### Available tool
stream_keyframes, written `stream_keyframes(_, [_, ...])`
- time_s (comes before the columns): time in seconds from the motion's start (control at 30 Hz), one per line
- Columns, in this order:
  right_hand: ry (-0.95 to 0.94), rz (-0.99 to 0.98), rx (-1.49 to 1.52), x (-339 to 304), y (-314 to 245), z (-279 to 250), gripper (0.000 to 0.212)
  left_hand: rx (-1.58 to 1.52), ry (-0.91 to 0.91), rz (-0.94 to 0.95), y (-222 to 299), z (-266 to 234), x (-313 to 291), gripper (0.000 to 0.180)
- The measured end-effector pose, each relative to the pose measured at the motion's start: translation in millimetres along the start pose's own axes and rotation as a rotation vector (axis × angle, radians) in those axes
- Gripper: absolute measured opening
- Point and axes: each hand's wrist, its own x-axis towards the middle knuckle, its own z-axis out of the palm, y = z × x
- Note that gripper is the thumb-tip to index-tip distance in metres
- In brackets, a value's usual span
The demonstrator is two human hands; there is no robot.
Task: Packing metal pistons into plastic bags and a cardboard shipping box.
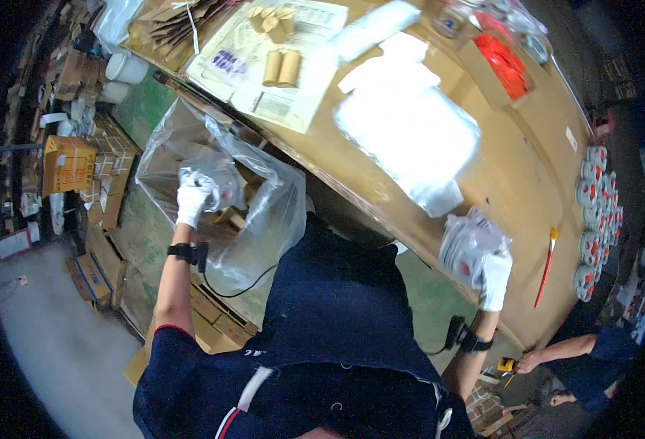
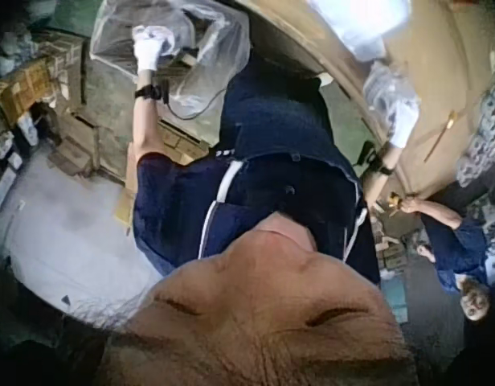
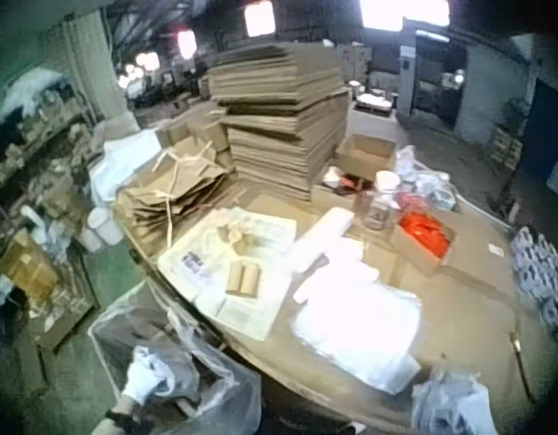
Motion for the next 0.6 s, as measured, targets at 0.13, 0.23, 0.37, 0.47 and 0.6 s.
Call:
stream_keyframes(0.13, [-0.107, 0.328, 0.616, -29, -95, 92, 0.028, -0.379, 0.072, 0.191, 1, 93, 39, 0.034])
stream_keyframes(0.23, [-0.301, 0.237, 0.374, -40, -146, 136, 0.018, -0.183, 0.01, 0.286, -1, 140, 52, 0.031])
stream_keyframes(0.37, [-0.446, -0.337, -0.302, -45, -165, 191, 0.022, 0.21, 0.04, 0.463, 5, 175, 59, 0.025])
stream_keyframes(0.47, [-0.504, -0.36, -0.526, -47, -177, 209, 0.023, 0.416, 0.389, 0.81, 31, 163, 64, 0.023])
stream_keyframes(0.6, [-0.481, -0.449, -0.652, -78, -169, 192, 0.028, 0.104, -0.386, 0.538, 47, 154, 54, 0.028])
